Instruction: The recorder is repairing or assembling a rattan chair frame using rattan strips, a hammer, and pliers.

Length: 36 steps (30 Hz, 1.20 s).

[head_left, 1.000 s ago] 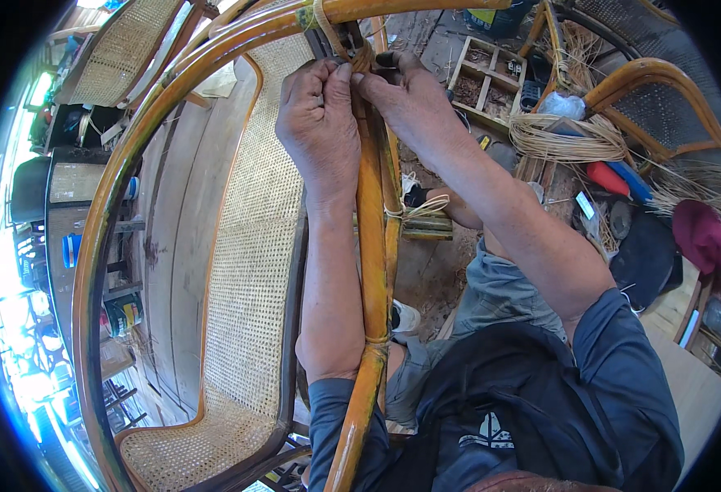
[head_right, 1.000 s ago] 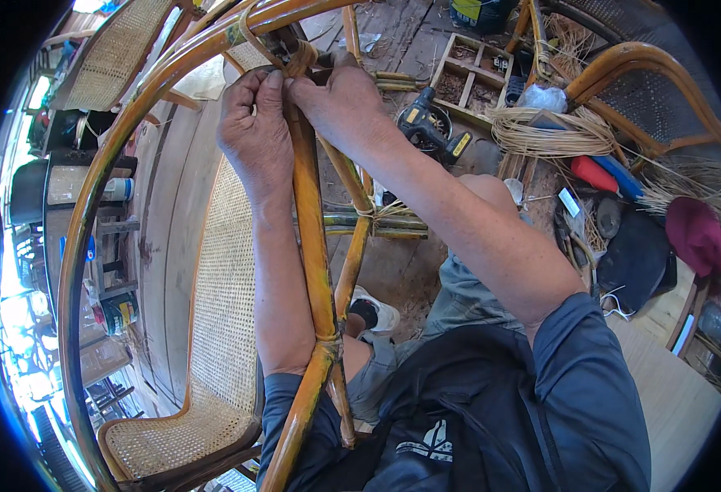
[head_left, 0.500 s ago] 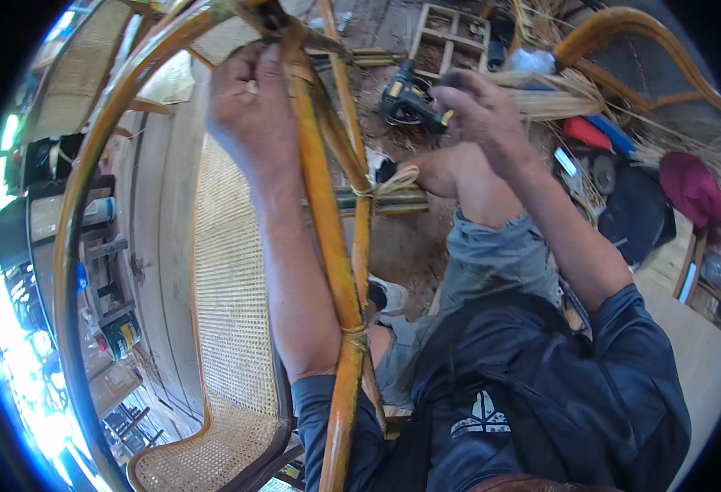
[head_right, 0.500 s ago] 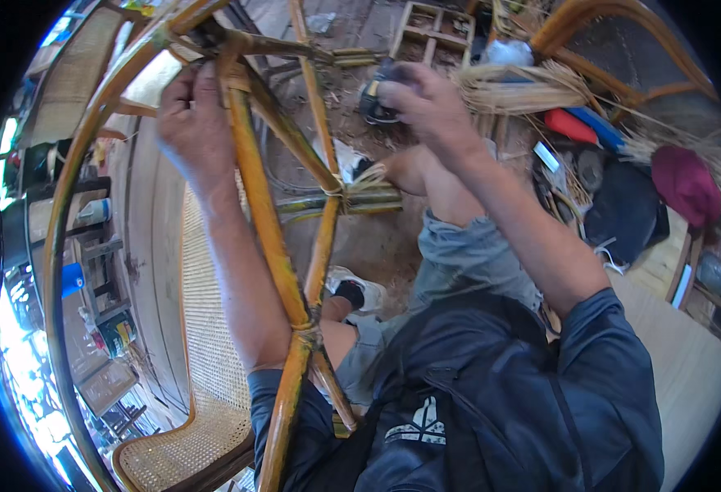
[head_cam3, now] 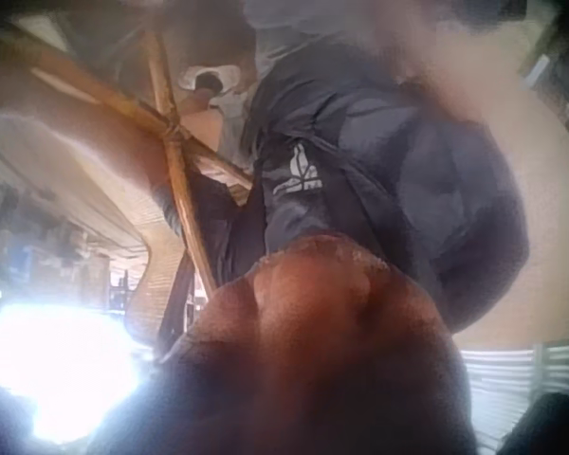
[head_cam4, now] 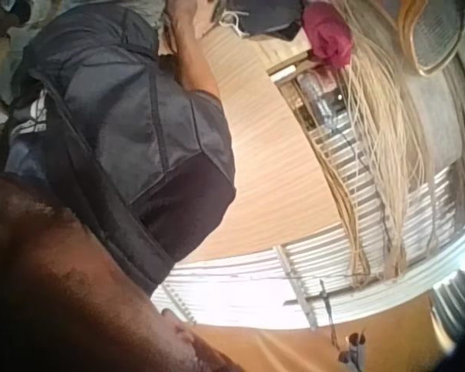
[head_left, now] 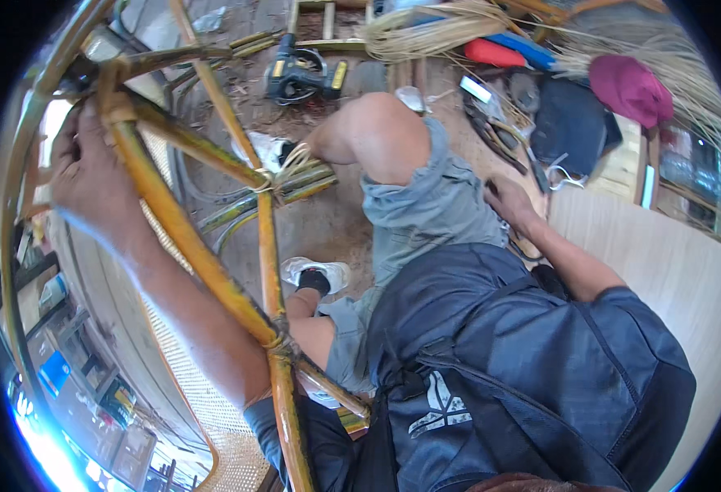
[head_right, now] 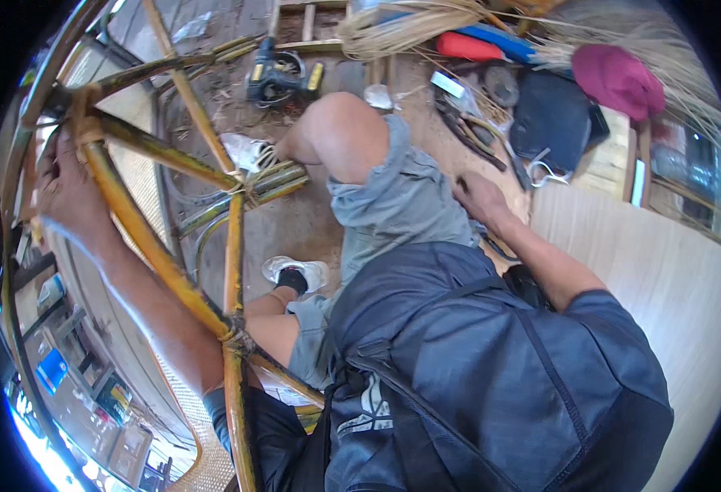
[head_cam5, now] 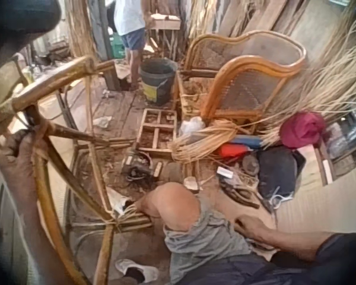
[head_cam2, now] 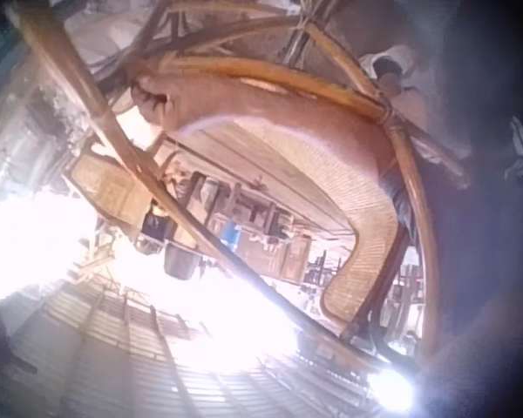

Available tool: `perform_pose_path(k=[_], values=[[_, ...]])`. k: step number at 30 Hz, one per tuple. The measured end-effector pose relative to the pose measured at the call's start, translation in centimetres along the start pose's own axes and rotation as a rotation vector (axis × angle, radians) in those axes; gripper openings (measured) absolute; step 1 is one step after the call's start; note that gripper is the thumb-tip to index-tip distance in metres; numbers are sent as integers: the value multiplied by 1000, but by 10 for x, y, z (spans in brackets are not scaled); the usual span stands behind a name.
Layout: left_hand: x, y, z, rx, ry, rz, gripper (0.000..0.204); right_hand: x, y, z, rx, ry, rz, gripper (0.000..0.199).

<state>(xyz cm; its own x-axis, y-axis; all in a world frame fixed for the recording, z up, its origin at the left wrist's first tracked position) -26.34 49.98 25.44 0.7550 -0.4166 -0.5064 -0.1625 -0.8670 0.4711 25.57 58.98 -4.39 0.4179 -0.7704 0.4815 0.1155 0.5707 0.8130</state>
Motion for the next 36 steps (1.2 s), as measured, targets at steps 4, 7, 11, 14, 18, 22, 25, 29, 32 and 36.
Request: perform_pose_path(k=[4,7,11,14,18,22,25,29,32,36], values=[[1,-6,1,-20,-59,-28,24,32,-28,-37,301,29,105,22],[2,-17,3,113,-87,-28,21,37,-13,-57,54,-71,10,23],[4,-11,-5,144,-91,-42,14,1,68,-26,-24,-135,-210,31],[3,5,-8,47,-214,-102,13,-28,140,112,-456,203,-206,35],[4,6,-2,43,-187,-110,12,-12,173,243,-742,470,60,32],[6,6,-9,-4,-216,-130,12,-5,179,320,-526,657,189,24],[4,7,-5,-25,-214,-122,13,1,202,369,-426,704,182,27],[7,4,-6,40,-217,-134,13,-11,208,388,-262,768,92,32],[7,7,-7,51,-251,-146,13,6,219,412,-105,959,-102,32],[7,7,-6,13,-257,-151,12,19,226,427,-190,1027,-151,33]])
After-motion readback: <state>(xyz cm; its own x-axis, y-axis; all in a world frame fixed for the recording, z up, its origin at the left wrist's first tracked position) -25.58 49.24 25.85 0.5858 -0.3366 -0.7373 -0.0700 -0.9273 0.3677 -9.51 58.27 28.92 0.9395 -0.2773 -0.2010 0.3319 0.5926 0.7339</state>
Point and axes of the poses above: each hand's wrist, its own x-axis away from the middle knuckle, its own y-axis out of the back of the hand, z = x × y, the point moved 10 cm from there along -x, towards the middle knuckle, and after that the axes turned 1 degree about -z, right-handed, at the moved point
